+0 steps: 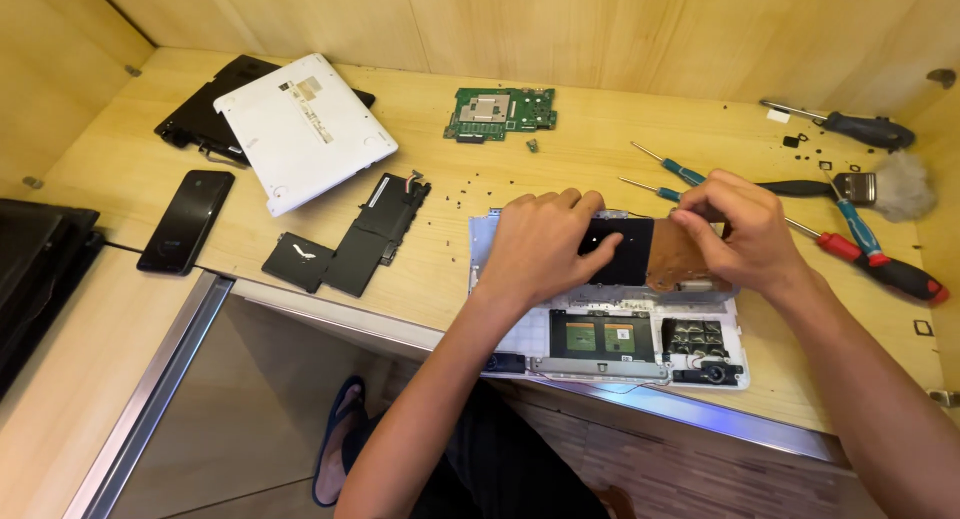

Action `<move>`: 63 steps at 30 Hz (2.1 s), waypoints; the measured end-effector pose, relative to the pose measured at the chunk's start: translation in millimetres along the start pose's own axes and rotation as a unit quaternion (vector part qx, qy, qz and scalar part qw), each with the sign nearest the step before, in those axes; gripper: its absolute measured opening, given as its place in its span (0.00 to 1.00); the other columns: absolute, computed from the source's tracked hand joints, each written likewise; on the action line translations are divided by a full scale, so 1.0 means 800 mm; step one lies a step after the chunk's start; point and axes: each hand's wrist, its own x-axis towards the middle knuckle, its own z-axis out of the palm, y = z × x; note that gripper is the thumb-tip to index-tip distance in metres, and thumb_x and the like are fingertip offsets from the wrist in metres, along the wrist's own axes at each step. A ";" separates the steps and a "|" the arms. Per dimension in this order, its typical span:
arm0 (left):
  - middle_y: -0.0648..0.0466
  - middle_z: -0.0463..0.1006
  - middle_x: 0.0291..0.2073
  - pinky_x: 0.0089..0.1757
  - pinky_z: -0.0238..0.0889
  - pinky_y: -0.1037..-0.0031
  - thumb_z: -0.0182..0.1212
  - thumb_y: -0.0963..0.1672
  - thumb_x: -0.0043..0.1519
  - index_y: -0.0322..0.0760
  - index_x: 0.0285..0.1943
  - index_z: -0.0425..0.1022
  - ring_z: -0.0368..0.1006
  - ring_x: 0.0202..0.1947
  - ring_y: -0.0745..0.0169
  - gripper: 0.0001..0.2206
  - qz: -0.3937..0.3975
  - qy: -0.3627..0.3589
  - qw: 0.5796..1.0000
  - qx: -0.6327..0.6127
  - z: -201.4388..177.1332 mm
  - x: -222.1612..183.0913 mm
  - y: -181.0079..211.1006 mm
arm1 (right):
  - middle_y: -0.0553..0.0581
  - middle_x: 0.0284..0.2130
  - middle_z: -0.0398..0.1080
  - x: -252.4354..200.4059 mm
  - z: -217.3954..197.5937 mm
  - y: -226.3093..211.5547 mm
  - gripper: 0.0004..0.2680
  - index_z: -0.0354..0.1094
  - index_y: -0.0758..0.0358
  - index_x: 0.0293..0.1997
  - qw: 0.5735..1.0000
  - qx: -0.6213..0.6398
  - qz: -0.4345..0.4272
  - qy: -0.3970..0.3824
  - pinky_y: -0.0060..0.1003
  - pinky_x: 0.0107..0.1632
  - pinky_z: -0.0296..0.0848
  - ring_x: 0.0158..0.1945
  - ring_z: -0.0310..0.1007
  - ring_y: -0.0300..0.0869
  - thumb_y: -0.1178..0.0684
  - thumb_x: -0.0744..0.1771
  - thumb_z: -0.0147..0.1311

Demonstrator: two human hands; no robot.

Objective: Disassembling, cleaning, and reassembling internal components of a laptop

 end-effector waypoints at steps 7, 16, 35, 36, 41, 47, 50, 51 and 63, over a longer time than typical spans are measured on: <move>0.57 0.85 0.34 0.31 0.68 0.60 0.63 0.50 0.63 0.48 0.44 0.80 0.80 0.34 0.54 0.08 -0.067 -0.064 0.994 -0.054 -0.085 0.011 -0.031 | 0.75 0.51 0.65 0.004 -0.009 -0.009 0.16 0.60 0.80 0.59 0.989 0.050 -0.020 0.139 0.51 0.58 0.70 0.54 0.67 0.59 0.63 0.66 0.47; 0.64 0.75 0.24 0.29 0.59 0.73 0.63 0.46 0.65 0.47 0.47 0.84 0.67 0.25 0.75 0.07 -0.341 0.204 0.902 -0.166 -0.137 -0.065 -0.188 | 0.77 0.47 0.65 -0.002 -0.008 0.004 0.11 0.62 0.84 0.63 0.975 -0.079 -0.011 0.208 0.54 0.56 0.66 0.48 0.67 0.62 0.66 0.73 0.46; 0.49 0.69 0.47 0.44 0.58 0.54 0.62 0.48 0.66 0.46 0.62 0.72 0.63 0.48 0.47 0.16 -0.355 0.102 0.879 0.301 -0.020 -0.138 -0.283 | 0.69 0.38 0.69 -0.001 0.005 0.018 0.04 0.75 0.80 0.43 0.981 -0.136 -0.036 0.131 0.47 0.48 0.65 0.44 0.69 0.56 0.74 0.69 0.54; 0.49 0.70 0.48 0.48 0.58 0.51 0.62 0.47 0.66 0.46 0.63 0.71 0.64 0.50 0.46 0.17 -0.356 0.122 0.874 0.307 -0.019 -0.141 -0.273 | 0.69 0.38 0.70 -0.007 0.004 0.022 0.04 0.76 0.80 0.43 0.978 -0.158 -0.040 0.130 0.47 0.47 0.65 0.43 0.69 0.55 0.74 0.69 0.56; 0.47 0.69 0.54 0.56 0.51 0.49 0.60 0.53 0.70 0.40 0.69 0.65 0.62 0.56 0.44 0.23 -0.304 0.133 0.915 0.229 -0.032 -0.132 -0.226 | 0.59 0.33 0.74 -0.026 -0.044 0.071 0.05 0.77 0.69 0.47 0.949 -0.298 -0.001 0.100 0.42 0.44 0.71 0.37 0.74 0.49 0.68 0.70 0.56; 0.46 0.69 0.54 0.58 0.54 0.58 0.56 0.49 0.71 0.38 0.69 0.63 0.64 0.57 0.50 0.21 -0.095 0.104 0.990 -0.031 -0.026 -0.111 -0.109 | 0.62 0.34 0.77 -0.002 -0.117 0.032 0.11 0.77 0.51 0.52 0.858 -0.390 0.316 -0.113 0.51 0.42 0.73 0.42 0.77 0.59 0.45 0.69 0.51; 0.49 0.73 0.53 0.63 0.52 0.56 0.60 0.42 0.67 0.39 0.61 0.71 0.69 0.58 0.52 0.14 -0.009 0.188 0.978 -0.088 0.010 -0.124 -0.076 | 0.68 0.49 0.78 0.016 -0.134 -0.006 0.19 0.75 0.48 0.58 0.748 -0.345 0.481 -0.300 0.53 0.51 0.74 0.55 0.75 0.62 0.34 0.66 0.51; 0.53 0.77 0.49 0.66 0.51 0.56 0.62 0.38 0.64 0.39 0.56 0.75 0.72 0.56 0.55 0.12 0.002 0.256 0.964 -0.075 0.024 -0.130 -0.071 | 0.62 0.54 0.77 0.016 -0.135 -0.010 0.19 0.75 0.45 0.58 0.711 -0.314 0.517 -0.358 0.49 0.55 0.73 0.60 0.73 0.56 0.33 0.64 0.55; 0.55 0.79 0.36 0.45 0.62 0.68 0.55 0.37 0.67 0.38 0.45 0.79 0.71 0.40 0.59 0.07 -0.198 0.258 0.927 -0.186 0.009 -0.137 -0.073 | 0.57 0.56 0.76 -0.001 -0.129 0.025 0.12 0.83 0.39 0.49 0.679 -0.331 0.543 -0.365 0.48 0.56 0.74 0.58 0.75 0.54 0.43 0.62 0.65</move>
